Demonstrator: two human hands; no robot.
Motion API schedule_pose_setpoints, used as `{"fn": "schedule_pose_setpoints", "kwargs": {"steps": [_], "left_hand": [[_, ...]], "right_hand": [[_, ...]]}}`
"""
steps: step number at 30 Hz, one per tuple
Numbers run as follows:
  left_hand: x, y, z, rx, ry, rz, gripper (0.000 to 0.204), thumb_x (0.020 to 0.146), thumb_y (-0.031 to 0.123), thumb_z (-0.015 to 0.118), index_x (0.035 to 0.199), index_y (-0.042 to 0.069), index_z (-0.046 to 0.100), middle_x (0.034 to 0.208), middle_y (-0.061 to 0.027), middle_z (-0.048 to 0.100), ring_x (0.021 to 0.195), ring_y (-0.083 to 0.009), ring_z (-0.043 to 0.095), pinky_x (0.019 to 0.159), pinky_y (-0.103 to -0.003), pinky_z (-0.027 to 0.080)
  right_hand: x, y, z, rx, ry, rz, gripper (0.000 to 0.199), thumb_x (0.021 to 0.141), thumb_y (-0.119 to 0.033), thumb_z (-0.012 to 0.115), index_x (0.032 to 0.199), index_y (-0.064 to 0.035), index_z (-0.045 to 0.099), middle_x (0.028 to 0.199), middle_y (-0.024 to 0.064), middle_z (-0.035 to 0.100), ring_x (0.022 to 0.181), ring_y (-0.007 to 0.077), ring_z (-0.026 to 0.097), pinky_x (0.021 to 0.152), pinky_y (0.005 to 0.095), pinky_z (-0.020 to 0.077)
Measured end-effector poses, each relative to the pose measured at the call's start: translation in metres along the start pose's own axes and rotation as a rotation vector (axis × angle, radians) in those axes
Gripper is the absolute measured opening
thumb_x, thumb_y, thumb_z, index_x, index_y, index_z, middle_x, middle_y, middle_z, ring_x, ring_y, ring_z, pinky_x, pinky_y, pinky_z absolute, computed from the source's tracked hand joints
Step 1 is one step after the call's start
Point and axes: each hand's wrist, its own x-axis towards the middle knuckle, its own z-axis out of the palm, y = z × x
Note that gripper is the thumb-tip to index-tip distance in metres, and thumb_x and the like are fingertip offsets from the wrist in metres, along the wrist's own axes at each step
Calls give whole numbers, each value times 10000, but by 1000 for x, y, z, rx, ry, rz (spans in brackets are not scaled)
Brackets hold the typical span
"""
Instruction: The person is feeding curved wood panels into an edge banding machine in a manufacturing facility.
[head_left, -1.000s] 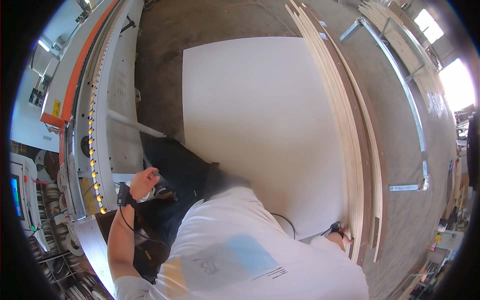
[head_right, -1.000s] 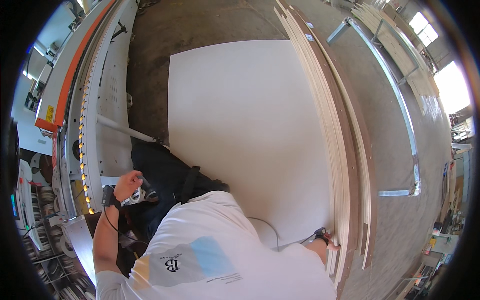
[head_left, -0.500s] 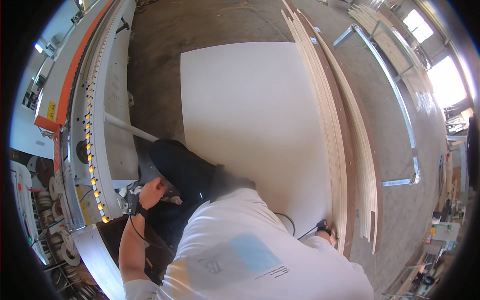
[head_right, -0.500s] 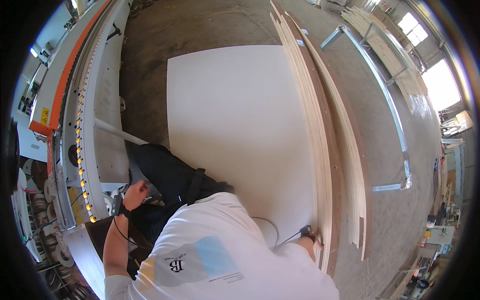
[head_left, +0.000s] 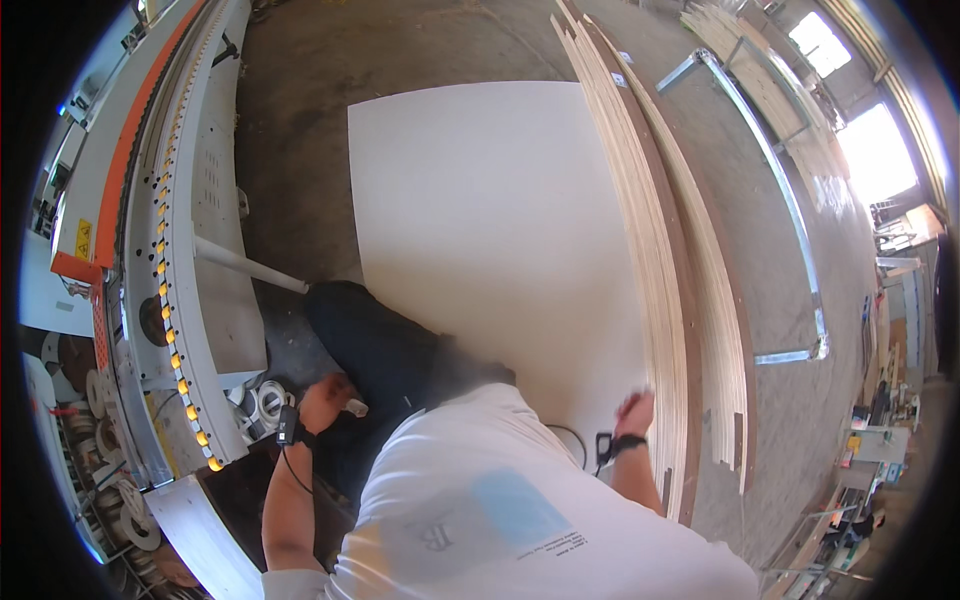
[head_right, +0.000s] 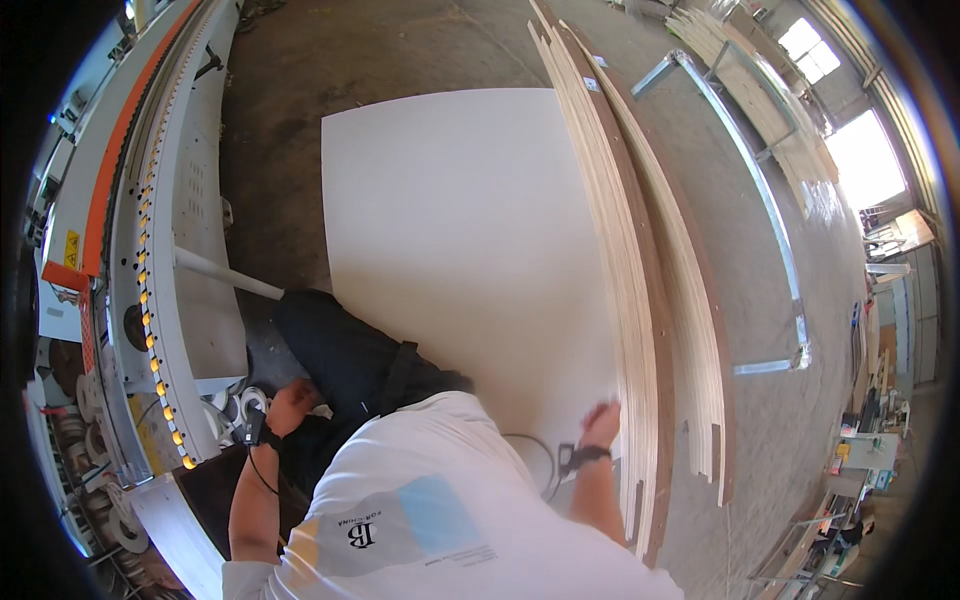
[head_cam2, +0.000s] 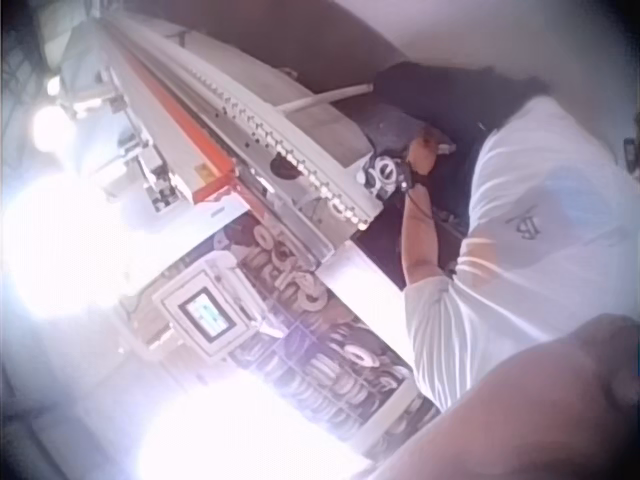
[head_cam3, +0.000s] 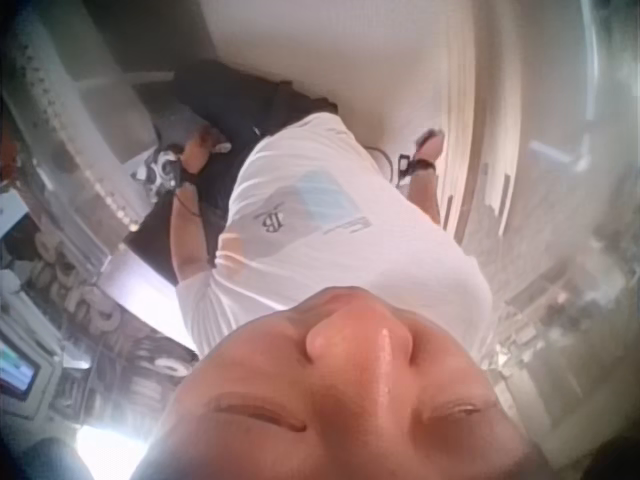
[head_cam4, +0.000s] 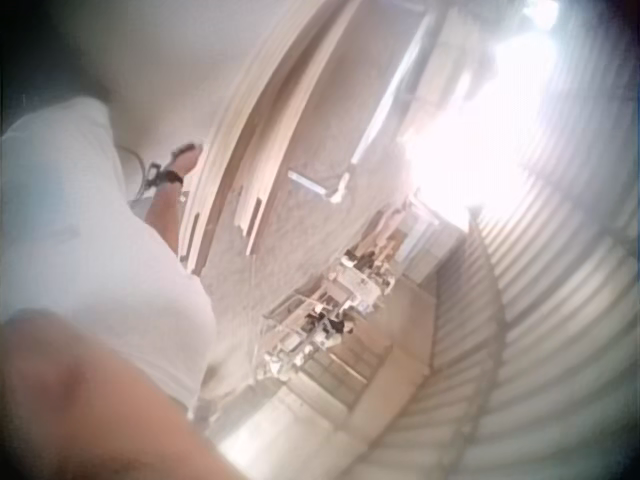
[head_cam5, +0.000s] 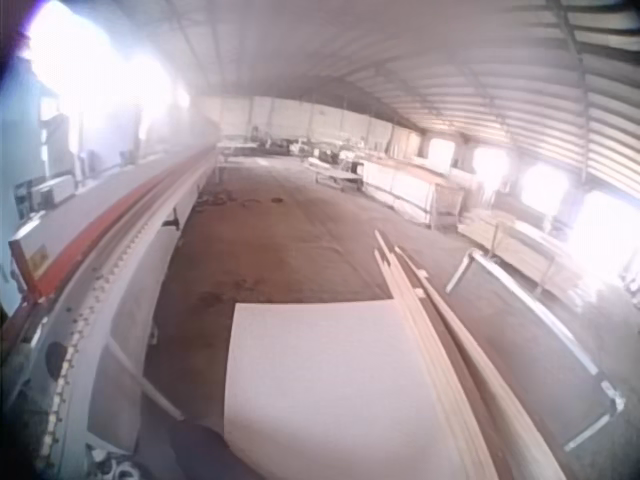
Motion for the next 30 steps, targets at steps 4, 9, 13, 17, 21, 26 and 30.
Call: {"fn": "schedule_pose_setpoints", "kwargs": {"steps": [4,9,13,17,21,26,30], "left_hand": [[7,-3,7,114,-33,95,257,962,265,693,1081,38,715,886,-174,750,826,-340,755,737,-434,574],[-2,-1,19,120,-67,24,248,959,278,700,1057,51,725,930,-185,753,880,-375,748,769,-455,572],[-21,-16,35,124,-21,42,255,982,284,686,1105,68,740,1005,-199,759,980,-397,740,846,-475,569],[-33,-25,53,103,-26,-77,264,991,289,680,1127,72,743,1050,-203,761,1028,-403,732,891,-474,568],[-33,-22,64,185,-50,-286,291,980,299,681,1162,83,748,1081,-212,761,1045,-400,732,918,-458,572],[-25,-17,74,236,-52,-313,320,934,283,692,1180,85,749,1073,-218,763,1047,-392,739,903,-468,583],[-22,-21,80,198,-52,-435,310,898,256,696,1144,76,752,1071,-223,765,1049,-383,745,899,-477,592]], "right_hand": [[-11,-138,130,-525,-322,-563,355,1051,-322,598,790,-83,630,639,-2,579,549,97,535,506,277,394],[78,-256,196,-655,-278,-660,292,1037,-362,666,960,-82,694,761,-31,646,617,65,540,543,244,404],[163,-298,217,-899,-264,-588,519,1009,-523,648,1302,-97,680,1153,8,716,972,113,640,768,313,536],[208,-318,247,-1175,-363,-339,886,937,-709,630,1563,-99,486,1571,93,520,1424,296,488,1113,554,412],[236,-317,272,-1120,-422,-186,919,881,-715,716,1530,-91,530,1447,134,605,1313,274,546,1086,465,421],[284,-306,276,-924,-616,152,1002,871,-729,716,1615,-116,442,1639,113,468,1525,309,382,1241,504,287],[305,-295,271,-912,-653,48,986,865,-729,718,1607,-132,460,1629,88,483,1501,290,409,1239,501,293]]}}
